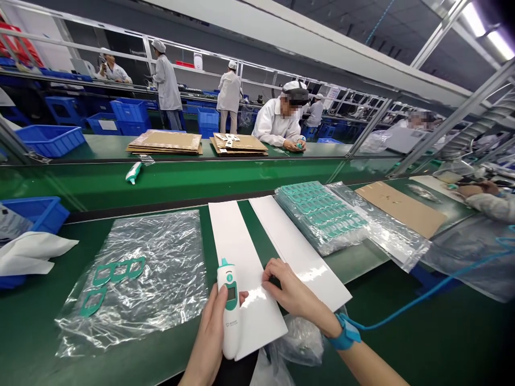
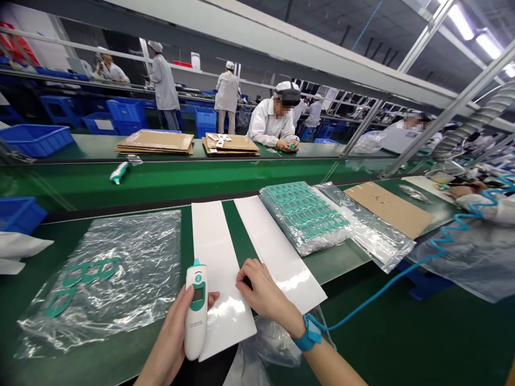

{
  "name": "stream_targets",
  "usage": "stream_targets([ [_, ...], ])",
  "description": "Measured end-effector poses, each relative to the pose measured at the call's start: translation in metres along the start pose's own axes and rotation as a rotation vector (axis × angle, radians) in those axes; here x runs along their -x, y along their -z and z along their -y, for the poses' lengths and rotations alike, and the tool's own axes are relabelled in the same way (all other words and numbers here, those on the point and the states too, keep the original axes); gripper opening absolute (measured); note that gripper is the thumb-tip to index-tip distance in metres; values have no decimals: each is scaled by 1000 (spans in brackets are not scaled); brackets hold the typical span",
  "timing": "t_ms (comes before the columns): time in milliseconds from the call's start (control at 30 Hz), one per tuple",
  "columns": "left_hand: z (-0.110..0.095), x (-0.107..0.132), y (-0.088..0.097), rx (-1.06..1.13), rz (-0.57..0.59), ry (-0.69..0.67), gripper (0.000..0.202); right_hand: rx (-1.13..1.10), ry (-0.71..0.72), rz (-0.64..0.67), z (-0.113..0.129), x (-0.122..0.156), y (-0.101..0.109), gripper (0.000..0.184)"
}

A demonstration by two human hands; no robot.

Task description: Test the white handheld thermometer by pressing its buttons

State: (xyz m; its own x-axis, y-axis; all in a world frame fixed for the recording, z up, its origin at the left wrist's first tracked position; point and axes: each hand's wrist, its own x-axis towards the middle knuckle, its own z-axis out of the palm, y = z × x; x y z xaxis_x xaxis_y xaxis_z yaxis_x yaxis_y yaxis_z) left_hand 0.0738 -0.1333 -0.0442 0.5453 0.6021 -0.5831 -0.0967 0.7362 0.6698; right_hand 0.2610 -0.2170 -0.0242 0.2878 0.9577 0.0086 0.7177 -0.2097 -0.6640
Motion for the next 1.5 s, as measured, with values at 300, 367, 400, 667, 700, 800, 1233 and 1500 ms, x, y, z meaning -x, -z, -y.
stream_targets([
  [300, 10, -5, 6, 34, -23, -21, 57, -103, -43, -64, 3, 11, -14, 10],
  [367, 7, -3, 2, 24, -29, -29, 56, -135, -62, -84, 3, 10, -15, 12],
  [400, 5, -1, 0, 17, -30, -31, 55, -159, -81, -99, 3, 9, -15, 15],
  [667, -6, 6, -3, 29, 131, -60, 57, -490, -143, -84, 36, -4, -1, 25],
  [700, -7, 7, -2, 48, 152, -60, 58, -528, -128, -58, 44, -6, -3, 25],
  [800, -9, 11, 5, 103, 169, -60, 52, -620, -84, 26, 68, -15, -12, 22],
  [1233, -17, 18, 20, 221, 132, -117, 43, -791, -80, 184, 102, -33, -47, 20],
  [1500, -15, 18, 23, 231, 117, -119, 40, -722, -58, 174, 101, -34, -50, 19],
])
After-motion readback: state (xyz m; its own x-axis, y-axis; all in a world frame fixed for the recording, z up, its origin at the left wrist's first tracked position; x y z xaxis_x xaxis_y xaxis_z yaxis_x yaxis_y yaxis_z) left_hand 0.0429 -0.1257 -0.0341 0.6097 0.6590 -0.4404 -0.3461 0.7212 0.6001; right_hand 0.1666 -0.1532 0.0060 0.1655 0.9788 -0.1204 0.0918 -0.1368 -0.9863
